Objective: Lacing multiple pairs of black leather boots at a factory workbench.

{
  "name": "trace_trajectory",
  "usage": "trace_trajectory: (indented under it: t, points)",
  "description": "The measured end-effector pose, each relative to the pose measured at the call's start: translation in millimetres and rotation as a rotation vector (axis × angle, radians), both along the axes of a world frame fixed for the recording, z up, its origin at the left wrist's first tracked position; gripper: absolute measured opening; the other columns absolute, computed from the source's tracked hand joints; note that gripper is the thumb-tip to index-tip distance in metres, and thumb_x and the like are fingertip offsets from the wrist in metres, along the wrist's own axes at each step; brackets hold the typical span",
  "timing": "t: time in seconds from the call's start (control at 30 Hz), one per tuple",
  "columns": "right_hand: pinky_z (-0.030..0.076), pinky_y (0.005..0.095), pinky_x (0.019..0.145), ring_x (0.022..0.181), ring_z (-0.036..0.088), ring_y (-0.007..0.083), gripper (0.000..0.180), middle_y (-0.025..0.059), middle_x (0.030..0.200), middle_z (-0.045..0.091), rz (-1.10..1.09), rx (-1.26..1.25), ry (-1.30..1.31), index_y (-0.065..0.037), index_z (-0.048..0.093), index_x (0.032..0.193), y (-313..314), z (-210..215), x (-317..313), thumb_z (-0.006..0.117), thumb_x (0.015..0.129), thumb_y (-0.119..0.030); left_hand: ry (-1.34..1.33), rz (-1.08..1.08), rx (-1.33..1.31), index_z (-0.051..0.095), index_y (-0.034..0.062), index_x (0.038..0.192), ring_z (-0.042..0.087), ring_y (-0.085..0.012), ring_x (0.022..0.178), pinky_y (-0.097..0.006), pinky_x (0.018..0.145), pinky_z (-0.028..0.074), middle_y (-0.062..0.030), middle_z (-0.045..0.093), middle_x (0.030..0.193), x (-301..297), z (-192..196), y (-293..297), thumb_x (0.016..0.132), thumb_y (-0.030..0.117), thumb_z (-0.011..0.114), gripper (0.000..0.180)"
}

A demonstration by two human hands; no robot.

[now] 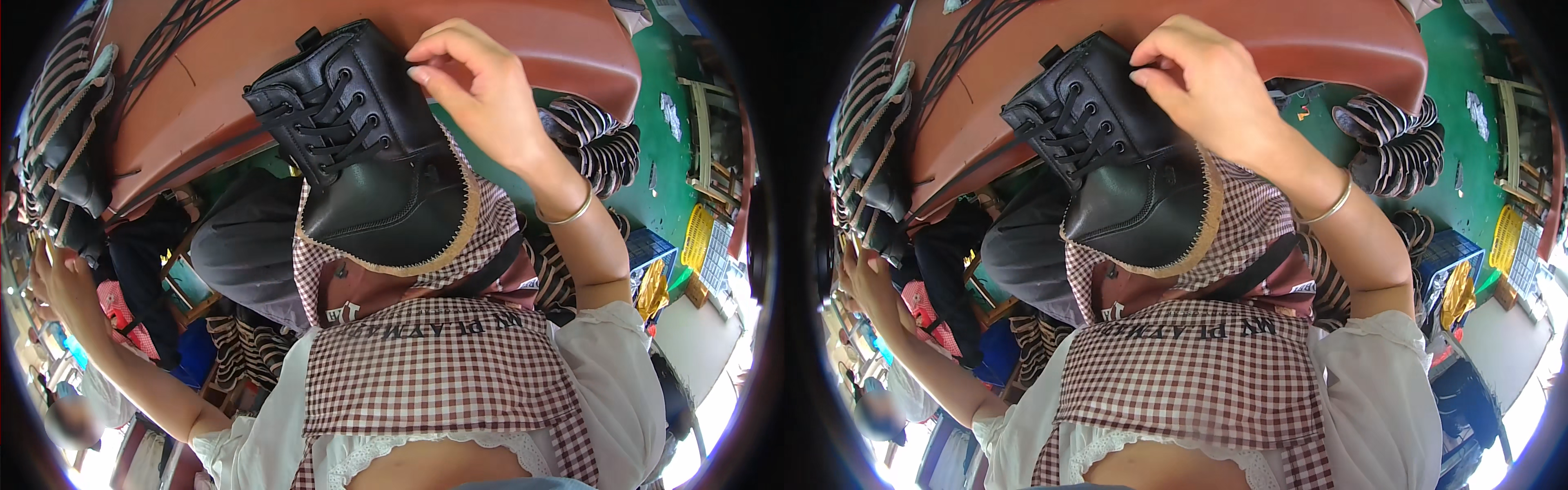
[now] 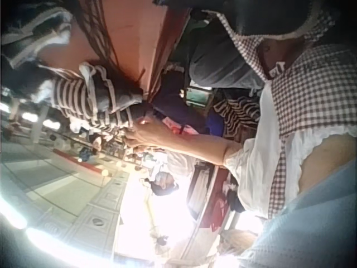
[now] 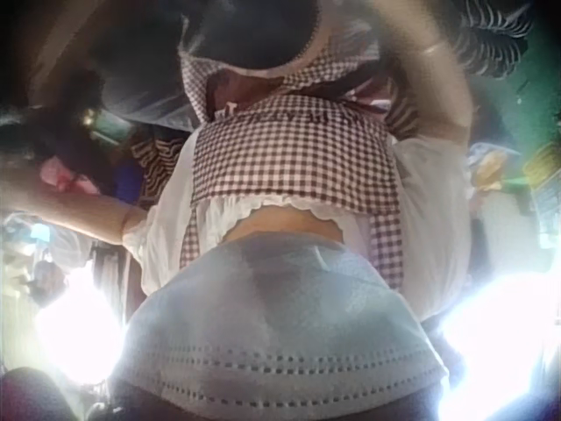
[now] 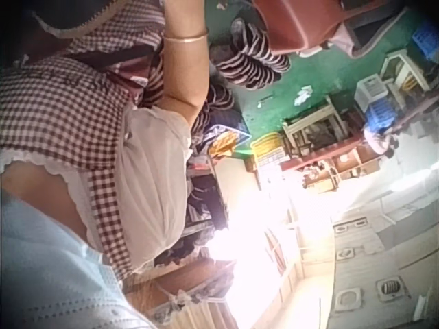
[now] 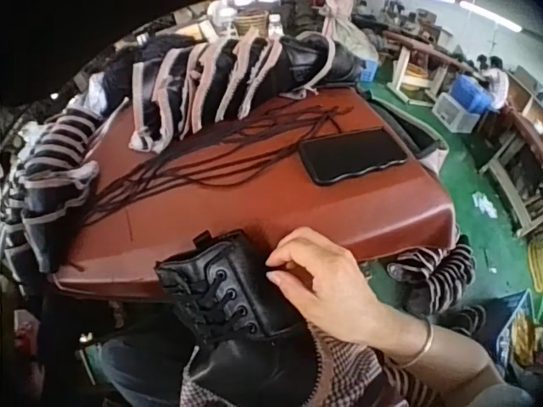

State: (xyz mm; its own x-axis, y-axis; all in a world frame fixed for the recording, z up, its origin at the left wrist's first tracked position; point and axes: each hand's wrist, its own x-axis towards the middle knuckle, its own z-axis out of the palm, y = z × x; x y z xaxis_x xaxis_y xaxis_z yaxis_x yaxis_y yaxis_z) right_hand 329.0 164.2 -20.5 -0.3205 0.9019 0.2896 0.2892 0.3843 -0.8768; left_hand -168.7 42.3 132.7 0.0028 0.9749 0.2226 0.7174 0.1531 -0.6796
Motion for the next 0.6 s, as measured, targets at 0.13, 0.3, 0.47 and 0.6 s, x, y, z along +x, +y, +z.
trace_trajectory:
  t: [0.13, 0.3, 0.47, 0.6]
  points:
    - [0.045, 0.0326, 0.087, 0.101, 0.056, 0.0213, 0.01, 0.0065, 0.102, 0.059, 0.056, 0.19, -0.1, -0.003, 0.066, 0.091, 2, 16, -9, 0.063, 0.082, -0.001, -1.233, -0.11, -0.288, 0.058, 0.0044, 0.088, 0.041, -0.0347, 0.13, -0.049, 0.108, 0.029, -0.0179, 0.047, 0.138, 101, -12, 7, 0.083, 0.005, 0.053, 0.007]
    - [0.037, 0.0346, 0.097, 0.113, 0.049, 0.0229, 0.009, 0.0062, 0.103, 0.058, 0.124, 0.45, -0.117, -0.006, 0.069, 0.09, 15, 16, -33, 0.061, 0.085, -0.007, -2.947, -0.585, -0.033, 0.047, 0.0026, 0.09, 0.043, -0.0361, 0.123, -0.057, 0.115, 0.015, -0.02, 0.05, 0.127, 191, -77, 32, 0.089, 0.007, 0.051, 0.006]
    - [0.03, 0.0443, 0.105, 0.13, 0.033, 0.0356, 0.007, 0.0157, 0.134, 0.047, 0.072, 0.006, 0.007, -0.004, 0.067, 0.087, 19, 33, -27, 0.063, 0.081, -0.004, -3.222, -0.61, 0.27, 0.041, -0.0033, 0.097, 0.047, -0.0327, 0.115, -0.058, 0.117, 0.015, -0.0102, 0.044, 0.091, 139, -69, 32, 0.092, 0.009, 0.051, 0.016]
    - [0.026, 0.0473, 0.108, 0.135, 0.027, 0.039, 0.007, 0.0164, 0.139, 0.043, 0.182, 0.05, -0.057, -0.004, 0.068, 0.087, 6, 34, -35, 0.063, 0.083, -0.007, -3.023, -0.379, 0.112, 0.052, -0.006, 0.114, 0.053, -0.0298, 0.112, -0.048, 0.106, 0.038, -0.0164, 0.055, 0.113, 161, -90, 45, 0.096, 0.01, 0.046, 0.024]
